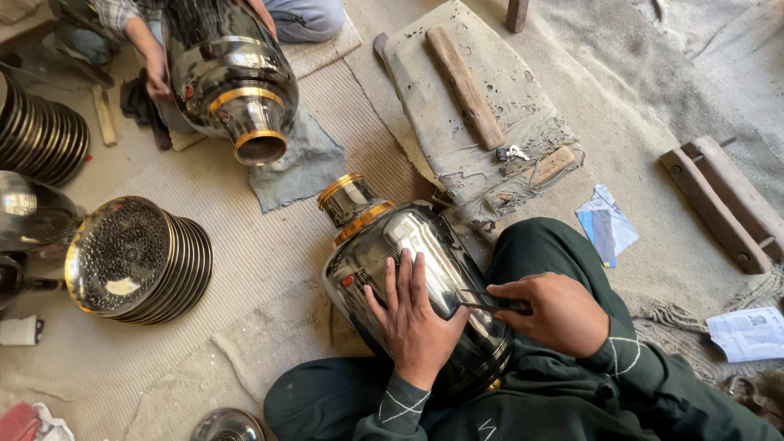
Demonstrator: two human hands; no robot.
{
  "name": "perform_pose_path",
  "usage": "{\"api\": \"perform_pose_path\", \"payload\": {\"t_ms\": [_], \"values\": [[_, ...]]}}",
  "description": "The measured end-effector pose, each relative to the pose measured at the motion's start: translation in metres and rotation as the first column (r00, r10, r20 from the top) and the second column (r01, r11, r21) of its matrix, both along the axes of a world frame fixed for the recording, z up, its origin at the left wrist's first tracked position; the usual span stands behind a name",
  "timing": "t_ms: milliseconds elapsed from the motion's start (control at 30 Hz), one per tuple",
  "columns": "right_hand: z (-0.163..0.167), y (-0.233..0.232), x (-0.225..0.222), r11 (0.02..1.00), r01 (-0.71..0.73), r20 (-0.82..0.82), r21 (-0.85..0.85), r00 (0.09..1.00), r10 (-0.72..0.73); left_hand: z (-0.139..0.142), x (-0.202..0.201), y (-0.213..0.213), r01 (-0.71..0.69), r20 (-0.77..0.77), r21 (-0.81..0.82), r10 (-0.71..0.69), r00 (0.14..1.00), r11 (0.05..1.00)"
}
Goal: The person sits on the floor holding a large polished brass vessel between their legs and engraves decorative circular patterns onto its surface with a small hand-held scriber tool, steadying the vessel with the other hand and rotating it to reach new areas.
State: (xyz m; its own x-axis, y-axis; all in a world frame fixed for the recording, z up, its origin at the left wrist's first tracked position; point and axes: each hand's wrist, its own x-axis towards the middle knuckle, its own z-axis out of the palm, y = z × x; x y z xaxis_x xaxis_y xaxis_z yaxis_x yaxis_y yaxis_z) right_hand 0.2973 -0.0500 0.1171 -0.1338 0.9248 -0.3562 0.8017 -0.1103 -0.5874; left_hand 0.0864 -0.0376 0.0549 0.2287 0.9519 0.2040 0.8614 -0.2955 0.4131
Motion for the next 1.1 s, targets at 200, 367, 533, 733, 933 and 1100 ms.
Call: {"api": "perform_pose_path", "payload": {"t_ms": [200,367,533,733,933,1100], "values": [[-0.003,0.004,-0.001,0.998,-0.043,0.048,0.035,0.998,0.042,-0.006,-0.002,0.001,-0.006,0.013,0.006,0.006,1.0,1.0],[-0.003,0.009,-0.001,0.997,-0.067,0.099,-0.027,0.993,0.069,-0.009,-0.002,0.001,-0.004,0.014,0.016,0.004,1.0,1.0],[-0.004,0.014,-0.002,0.994,-0.114,0.074,-0.003,0.991,0.114,-0.01,-0.005,0.002,0.007,0.029,0.004,-0.007,1.0,1.0],[-0.005,0.024,-0.001,0.964,-0.254,0.103,0.084,0.964,0.245,-0.012,-0.007,0.0,0.008,0.022,0.003,-0.008,1.0,1.0],[-0.002,0.044,-0.004,0.763,-0.622,0.232,0.177,0.779,0.582,-0.013,-0.02,0.005,0.123,0.067,-0.022,-0.121,0.99,0.992],[0.001,0.062,-0.011,0.357,-0.903,0.489,0.239,0.429,0.759,-0.02,-0.055,0.035,0.102,0.007,0.118,-0.104,0.995,0.988]]}}
